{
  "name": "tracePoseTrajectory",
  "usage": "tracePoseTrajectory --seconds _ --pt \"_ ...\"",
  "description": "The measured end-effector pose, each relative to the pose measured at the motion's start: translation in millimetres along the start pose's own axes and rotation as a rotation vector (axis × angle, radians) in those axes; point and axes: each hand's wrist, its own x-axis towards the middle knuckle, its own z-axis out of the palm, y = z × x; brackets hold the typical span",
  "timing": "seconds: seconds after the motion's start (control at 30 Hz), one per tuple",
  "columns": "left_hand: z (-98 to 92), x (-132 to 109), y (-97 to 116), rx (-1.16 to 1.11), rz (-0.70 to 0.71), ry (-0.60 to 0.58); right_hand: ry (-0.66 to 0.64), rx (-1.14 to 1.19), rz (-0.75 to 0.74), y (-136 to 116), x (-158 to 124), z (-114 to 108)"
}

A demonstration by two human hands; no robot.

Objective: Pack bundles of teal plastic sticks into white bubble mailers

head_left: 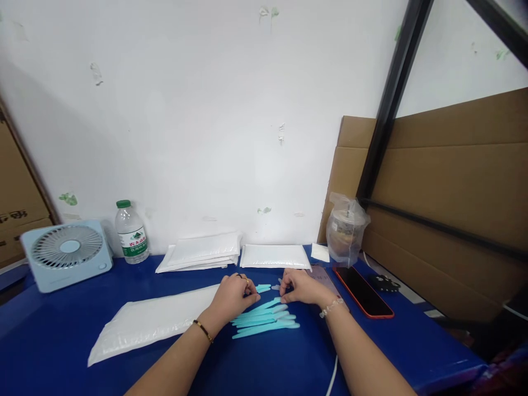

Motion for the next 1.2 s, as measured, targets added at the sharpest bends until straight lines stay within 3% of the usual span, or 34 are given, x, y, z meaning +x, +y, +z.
tracePoseTrajectory --seconds 0.13,0.3,0.5,0.6,0.7,0.8,0.87,1.07,1.2 --pt "4.3 0 7 0.021 0.037 -0.067 0.002 0.019 0.018 -6 2 3" --pt "1.5 3 -1 0.086 -0.032 0.011 0.108 0.048 0.025 0 6 4" --pt "-9.9 3 -9 0.108 -0.108 0.023 0.192 0.038 0.055 9 5 0" --pt "-11.8 -1 -3 0.066 -0.078 0.02 0.11 0.036 -0.004 3 3 2" --pt "-8.7 -5 6 0.026 0.021 -0.068 -0.025 -0.004 -0.055 -5 1 6" --pt "-4.0 -6 8 0.041 0.038 -0.13 -0.079 -0.033 -0.048 -8 2 8" --pt "-2.8 -3 4 0.053 0.015 -0.123 -0.064 -0.007 -0.026 -5 3 7" --pt "-11.2 2 -10 0.061 -0.125 -0.003 0.153 0.07 0.078 10 2 -4" --pt "-12.9 -4 -3 0.01 -0.079 -0.031 -0.01 0.107 -0.015 10 -2 -4"
